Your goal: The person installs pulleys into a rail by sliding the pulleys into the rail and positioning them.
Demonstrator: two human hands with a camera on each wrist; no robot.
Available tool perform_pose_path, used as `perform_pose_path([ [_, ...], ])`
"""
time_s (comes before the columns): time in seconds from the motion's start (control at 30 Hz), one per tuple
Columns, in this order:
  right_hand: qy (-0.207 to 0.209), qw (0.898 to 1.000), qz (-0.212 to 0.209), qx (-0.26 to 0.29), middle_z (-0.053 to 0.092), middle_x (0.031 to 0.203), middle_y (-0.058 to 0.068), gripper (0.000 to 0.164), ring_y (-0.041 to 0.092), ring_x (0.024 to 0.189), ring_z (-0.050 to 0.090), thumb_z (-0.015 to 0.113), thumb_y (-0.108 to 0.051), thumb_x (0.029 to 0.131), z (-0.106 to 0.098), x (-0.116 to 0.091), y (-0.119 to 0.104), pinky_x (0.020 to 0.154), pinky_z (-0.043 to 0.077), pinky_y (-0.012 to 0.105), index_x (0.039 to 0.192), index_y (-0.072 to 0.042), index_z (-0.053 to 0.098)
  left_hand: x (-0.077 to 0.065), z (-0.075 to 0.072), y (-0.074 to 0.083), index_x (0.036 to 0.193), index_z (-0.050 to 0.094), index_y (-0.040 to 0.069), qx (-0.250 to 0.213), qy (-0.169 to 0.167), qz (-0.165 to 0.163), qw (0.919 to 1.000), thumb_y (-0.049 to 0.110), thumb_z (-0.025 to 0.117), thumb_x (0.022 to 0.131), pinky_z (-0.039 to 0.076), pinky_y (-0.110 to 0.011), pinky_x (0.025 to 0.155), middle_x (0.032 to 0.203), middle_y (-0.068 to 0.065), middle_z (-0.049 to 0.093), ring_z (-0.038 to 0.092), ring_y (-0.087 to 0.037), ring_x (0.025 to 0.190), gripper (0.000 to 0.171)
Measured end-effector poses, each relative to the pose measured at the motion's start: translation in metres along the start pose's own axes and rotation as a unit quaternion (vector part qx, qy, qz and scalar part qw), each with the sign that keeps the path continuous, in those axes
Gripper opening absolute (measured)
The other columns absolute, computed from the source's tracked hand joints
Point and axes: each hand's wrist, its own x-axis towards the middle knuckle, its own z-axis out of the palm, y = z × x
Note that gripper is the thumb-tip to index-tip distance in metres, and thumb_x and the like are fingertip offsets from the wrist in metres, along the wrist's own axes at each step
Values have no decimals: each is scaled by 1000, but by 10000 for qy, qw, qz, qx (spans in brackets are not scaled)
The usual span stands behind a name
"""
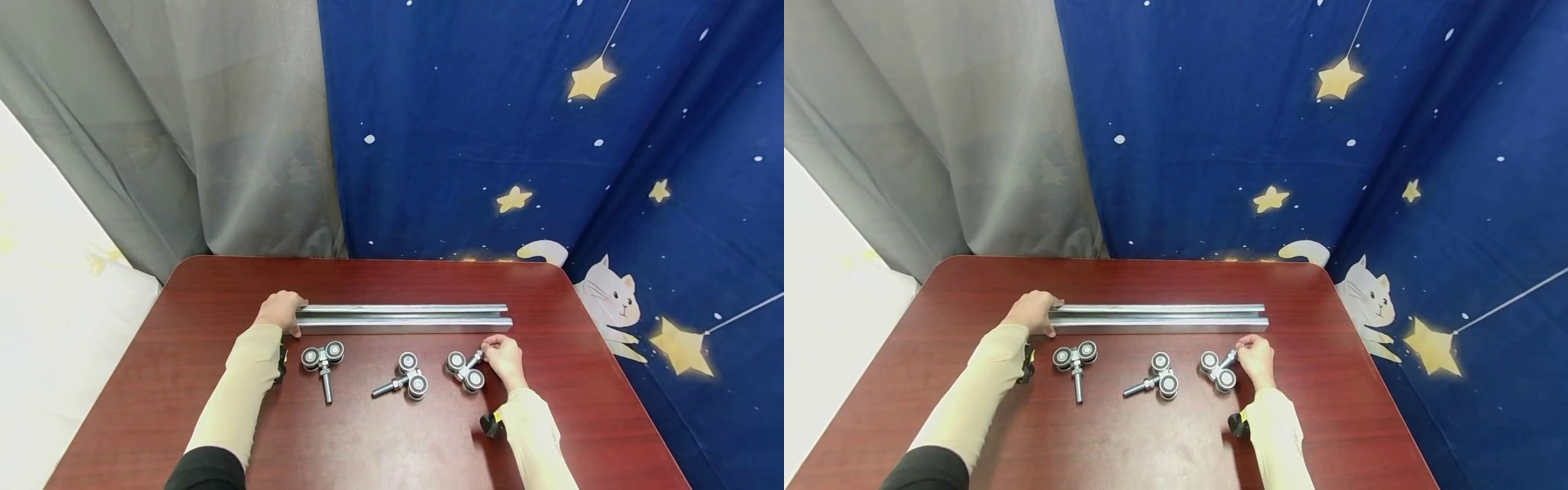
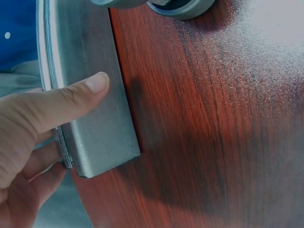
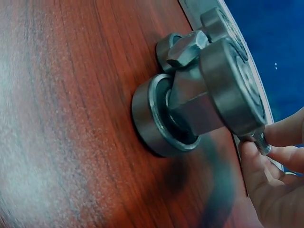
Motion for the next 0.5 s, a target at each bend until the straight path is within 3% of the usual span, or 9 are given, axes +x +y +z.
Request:
perform_pose_path([
  [0.5,82,9994,-320,-32,66,67,7,9,5,50,55,63,-6,76,-7,-4,-11,57,44,22,81,1,66,-2,-4,5,116,61,3,-34,-114,-115,9999,10,86,53,48,-49,76,116,-20,59,54,-40,102,69],
])
